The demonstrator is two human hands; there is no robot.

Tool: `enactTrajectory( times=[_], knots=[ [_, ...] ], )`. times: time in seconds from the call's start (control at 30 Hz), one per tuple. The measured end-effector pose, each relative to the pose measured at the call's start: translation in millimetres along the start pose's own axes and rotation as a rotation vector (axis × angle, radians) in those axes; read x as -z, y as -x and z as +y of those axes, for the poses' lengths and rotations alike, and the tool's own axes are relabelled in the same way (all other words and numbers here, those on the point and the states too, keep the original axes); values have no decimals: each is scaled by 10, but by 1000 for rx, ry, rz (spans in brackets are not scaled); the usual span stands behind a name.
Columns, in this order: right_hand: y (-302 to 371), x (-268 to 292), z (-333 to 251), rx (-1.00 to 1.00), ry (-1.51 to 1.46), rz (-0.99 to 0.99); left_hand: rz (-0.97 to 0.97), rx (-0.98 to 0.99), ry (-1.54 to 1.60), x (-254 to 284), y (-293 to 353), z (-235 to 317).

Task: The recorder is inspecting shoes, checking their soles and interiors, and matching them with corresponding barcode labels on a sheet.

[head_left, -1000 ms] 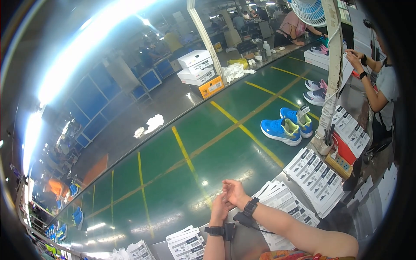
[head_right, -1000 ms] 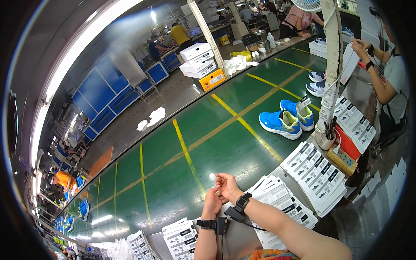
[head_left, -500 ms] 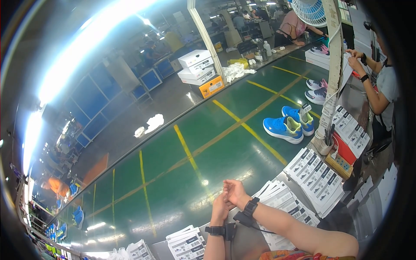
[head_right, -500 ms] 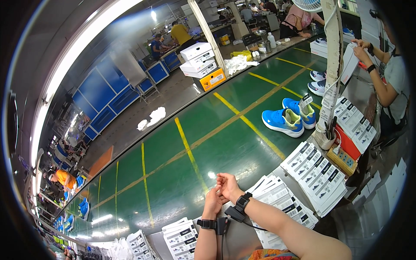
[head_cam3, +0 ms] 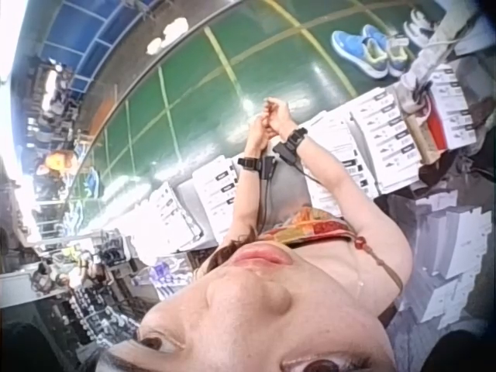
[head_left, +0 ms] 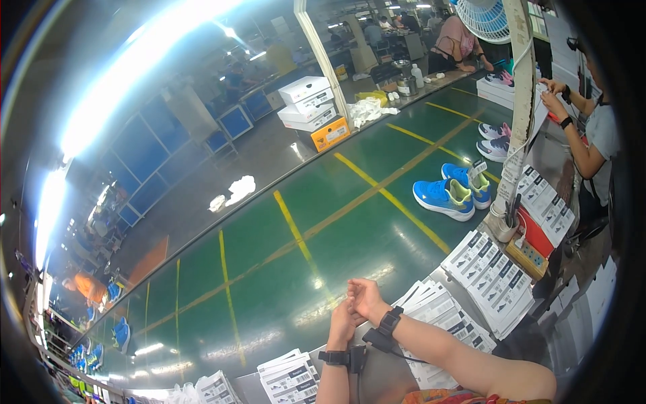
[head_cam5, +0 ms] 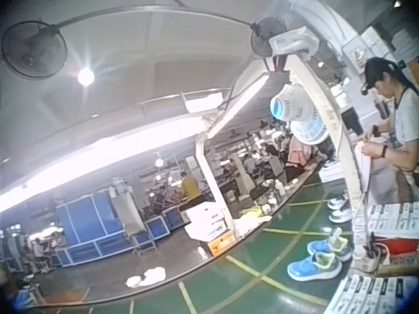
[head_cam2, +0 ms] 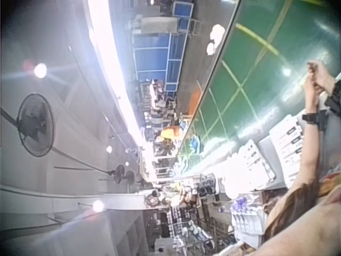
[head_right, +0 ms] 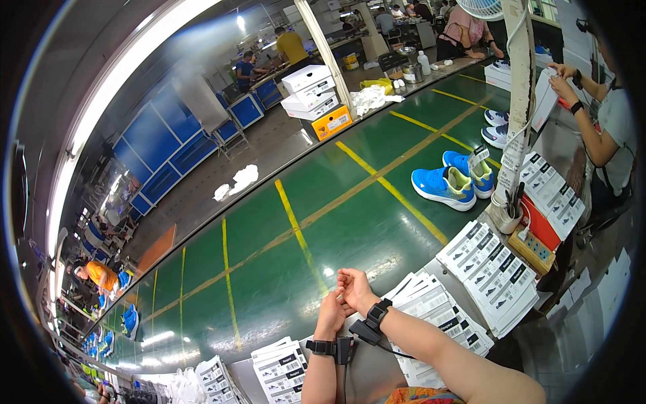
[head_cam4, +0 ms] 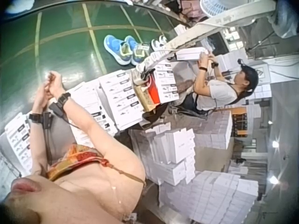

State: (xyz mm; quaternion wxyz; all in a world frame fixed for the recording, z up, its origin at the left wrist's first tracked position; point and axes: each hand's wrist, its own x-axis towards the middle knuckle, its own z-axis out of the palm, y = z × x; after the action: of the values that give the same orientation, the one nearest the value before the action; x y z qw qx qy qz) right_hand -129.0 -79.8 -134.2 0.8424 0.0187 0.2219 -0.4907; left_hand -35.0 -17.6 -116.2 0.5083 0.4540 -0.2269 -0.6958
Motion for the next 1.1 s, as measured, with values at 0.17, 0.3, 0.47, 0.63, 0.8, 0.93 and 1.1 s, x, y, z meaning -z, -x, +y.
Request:
enactTrajectory(
  times=[0.17,0.3,0.47,0.63,0.8,0.93,1.1],
  knots=[
    [2,6,-2,7,4,-5,-4,-5,-12,-13,5,6],
    [11,-5,-3,6,-8,-4,-13,15,-7,21,-24,-5],
    [36,-34,0,8,0,6,4,49,5,39,-29,-2],
    [31,-22,8,1,18,-30,-68,39,20,86,-23,-6],
    [26,-24,12,6,30,-32,-63,51,13,110,-58,-16],
    [36,-40,16,4,31,-18,-64,47,24,112,-54,-17],
    [16,-21,15,-4,32,-18,-54,46,36,87,-37,-7]
  ],
)
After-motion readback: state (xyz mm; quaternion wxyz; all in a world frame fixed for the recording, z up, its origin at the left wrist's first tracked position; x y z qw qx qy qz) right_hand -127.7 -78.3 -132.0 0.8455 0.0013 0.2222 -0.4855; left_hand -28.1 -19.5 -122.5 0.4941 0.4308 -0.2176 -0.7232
